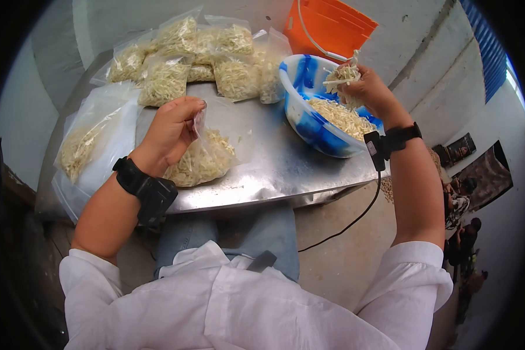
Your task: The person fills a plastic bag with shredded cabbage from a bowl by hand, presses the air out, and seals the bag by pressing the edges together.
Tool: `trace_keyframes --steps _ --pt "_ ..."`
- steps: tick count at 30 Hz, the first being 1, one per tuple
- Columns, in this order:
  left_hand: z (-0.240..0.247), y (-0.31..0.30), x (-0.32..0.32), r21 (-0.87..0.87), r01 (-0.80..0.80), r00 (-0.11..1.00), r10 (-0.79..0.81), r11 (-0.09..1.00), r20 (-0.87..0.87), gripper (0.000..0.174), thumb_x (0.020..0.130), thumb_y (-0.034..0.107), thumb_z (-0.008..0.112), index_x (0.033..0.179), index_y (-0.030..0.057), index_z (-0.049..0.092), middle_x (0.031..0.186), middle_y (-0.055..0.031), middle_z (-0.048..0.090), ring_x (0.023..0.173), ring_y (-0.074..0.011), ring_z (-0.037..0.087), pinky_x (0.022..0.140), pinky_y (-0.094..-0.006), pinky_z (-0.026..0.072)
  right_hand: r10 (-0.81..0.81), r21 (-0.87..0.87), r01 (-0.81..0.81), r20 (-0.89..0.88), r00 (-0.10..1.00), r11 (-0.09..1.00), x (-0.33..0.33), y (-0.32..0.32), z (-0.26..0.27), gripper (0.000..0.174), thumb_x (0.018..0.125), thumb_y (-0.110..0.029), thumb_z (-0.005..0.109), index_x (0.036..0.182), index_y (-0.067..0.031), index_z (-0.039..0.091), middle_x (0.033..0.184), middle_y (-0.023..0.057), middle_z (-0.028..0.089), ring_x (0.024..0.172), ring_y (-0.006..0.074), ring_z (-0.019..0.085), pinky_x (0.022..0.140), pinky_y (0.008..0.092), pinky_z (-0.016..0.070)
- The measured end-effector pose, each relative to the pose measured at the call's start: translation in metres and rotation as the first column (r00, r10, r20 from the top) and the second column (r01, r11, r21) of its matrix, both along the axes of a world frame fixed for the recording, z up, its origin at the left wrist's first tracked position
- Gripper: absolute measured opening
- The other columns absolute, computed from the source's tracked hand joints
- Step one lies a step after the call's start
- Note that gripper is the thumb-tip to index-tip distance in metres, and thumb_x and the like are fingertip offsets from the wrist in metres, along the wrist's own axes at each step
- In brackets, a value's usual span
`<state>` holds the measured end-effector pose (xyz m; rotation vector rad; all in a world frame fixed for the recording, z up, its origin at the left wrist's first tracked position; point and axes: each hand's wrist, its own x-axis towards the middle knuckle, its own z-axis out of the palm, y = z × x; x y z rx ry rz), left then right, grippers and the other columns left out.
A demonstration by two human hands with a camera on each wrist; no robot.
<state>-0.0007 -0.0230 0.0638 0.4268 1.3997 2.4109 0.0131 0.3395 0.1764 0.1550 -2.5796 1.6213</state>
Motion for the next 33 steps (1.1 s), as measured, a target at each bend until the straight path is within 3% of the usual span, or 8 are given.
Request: trace_keyframes --steps 4,6,7,17,24,27,29,33 --pt "0.002 0.006 -0.004 0.004 -0.021 0.999 0.021 1.0 0.024 0.005 0.082 0.014 0.059 0.078 0.012 0.057 0.067 0.0053 0.054 0.06 -0.0051 0.05 0.056 -0.0209 0.0392 0.171 -0.135 -0.177 -0.052 0.984 0.975 0.013 -0.055 0.005 0.039 0.069 0.002 0.063 0.107 -0.0024 0.051 0.09 0.0091 0.058 0.075 0.019 0.058 0.063 0.0342 0.0499" --pt "0.003 0.007 -0.003 0.009 -0.021 0.999 0.021 1.0 0.029 0.005 0.081 0.015 0.059 0.078 0.0121 0.057 0.067 0.0053 0.054 0.06 -0.0053 0.05 0.056 -0.0208 0.0392 0.405 -0.27 -0.398 -0.035 0.914 0.877 0.016 -0.084 0.001 0.038 0.069 0.003 0.063 0.105 -0.0024 0.053 0.088 0.0091 0.059 0.074 0.0189 0.058 0.063 0.0339 0.0504" --pt "0.003 0.008 -0.002 0.015 -0.023 0.999 0.022 1.0 0.034 0.005 0.081 0.015 0.059 0.078 0.0121 0.057 0.067 0.0052 0.054 0.06 -0.0054 0.049 0.056 -0.0207 0.0392 0.506 -0.238 -0.491 0.001 0.863 0.838 0.012 -0.091 -0.002 0.035 0.069 0.004 0.064 0.103 -0.002 0.055 0.088 0.0092 0.06 0.075 0.0189 0.059 0.065 0.0331 0.0513" --pt "0.005 0.006 0.001 0.012 -0.052 0.997 0.051 0.999 0.054 0.005 0.082 0.017 0.058 0.081 0.012 0.057 0.073 0.0035 0.055 0.062 -0.0065 0.049 0.058 -0.0222 0.0408 0.518 -0.246 -0.487 0.081 0.852 0.838 0.002 -0.167 -0.056 0.036 0.067 0.0 0.066 0.102 -0.0029 0.057 0.087 0.006 0.061 0.075 0.014 0.059 0.066 0.0284 0.0516" --pt "0.016 0.007 0.014 -0.003 -0.072 0.995 0.072 0.997 0.069 0.006 0.083 0.018 0.057 0.083 0.0113 0.056 0.075 0.0028 0.056 0.064 -0.0067 0.05 0.061 -0.0236 0.0429 0.368 0.011 -0.368 -0.02 0.93 0.93 -0.004 -0.186 -0.081 0.033 0.067 -0.005 0.067 0.099 -0.0024 0.06 0.083 0.0026 0.06 0.077 0.0095 0.055 0.07 0.0255 0.0456" --pt "0.015 0.005 0.012 -0.016 -0.073 0.994 0.074 0.997 0.076 0.006 0.083 0.016 0.058 0.083 0.0107 0.056 0.074 0.0028 0.055 0.061 -0.0058 0.05 0.058 -0.0216 0.043 0.336 0.169 -0.317 -0.097 0.937 0.933 -0.001 -0.193 -0.078 0.03 0.067 -0.007 0.066 0.096 -0.0012 0.06 0.082 0.0088 0.063 0.075 0.0143 0.058 0.069 0.0284 0.0458" --pt "0.015 0.004 0.011 -0.029 -0.076 0.993 0.079 0.997 0.087 0.005 0.083 0.015 0.058 0.083 0.0104 0.056 0.073 0.0028 0.055 0.06 -0.0052 0.05 0.057 -0.0204 0.043 0.449 0.436 -0.344 -0.162 0.879 0.832 -0.015 -0.187 -0.09 0.028 0.068 -0.011 0.065 0.093 0.0007 0.06 0.084 0.0189 0.062 0.077 0.0255 0.061 0.068 0.0321 0.046" --pt "0.015 0.004 0.011 -0.032 -0.078 0.993 0.08 0.996 0.09 0.005 0.082 0.013 0.059 0.082 0.0092 0.056 0.07 0.0032 0.053 0.058 -0.0045 0.049 0.054 -0.0184 0.0429 0.442 0.562 -0.331 -0.07 0.894 0.758 -0.017 -0.195 -0.087 0.024 0.067 -0.013 0.065 0.084 0.003 0.061 0.081 0.024 0.06 0.077 0.0343 0.06 0.066 0.0355 0.0464"
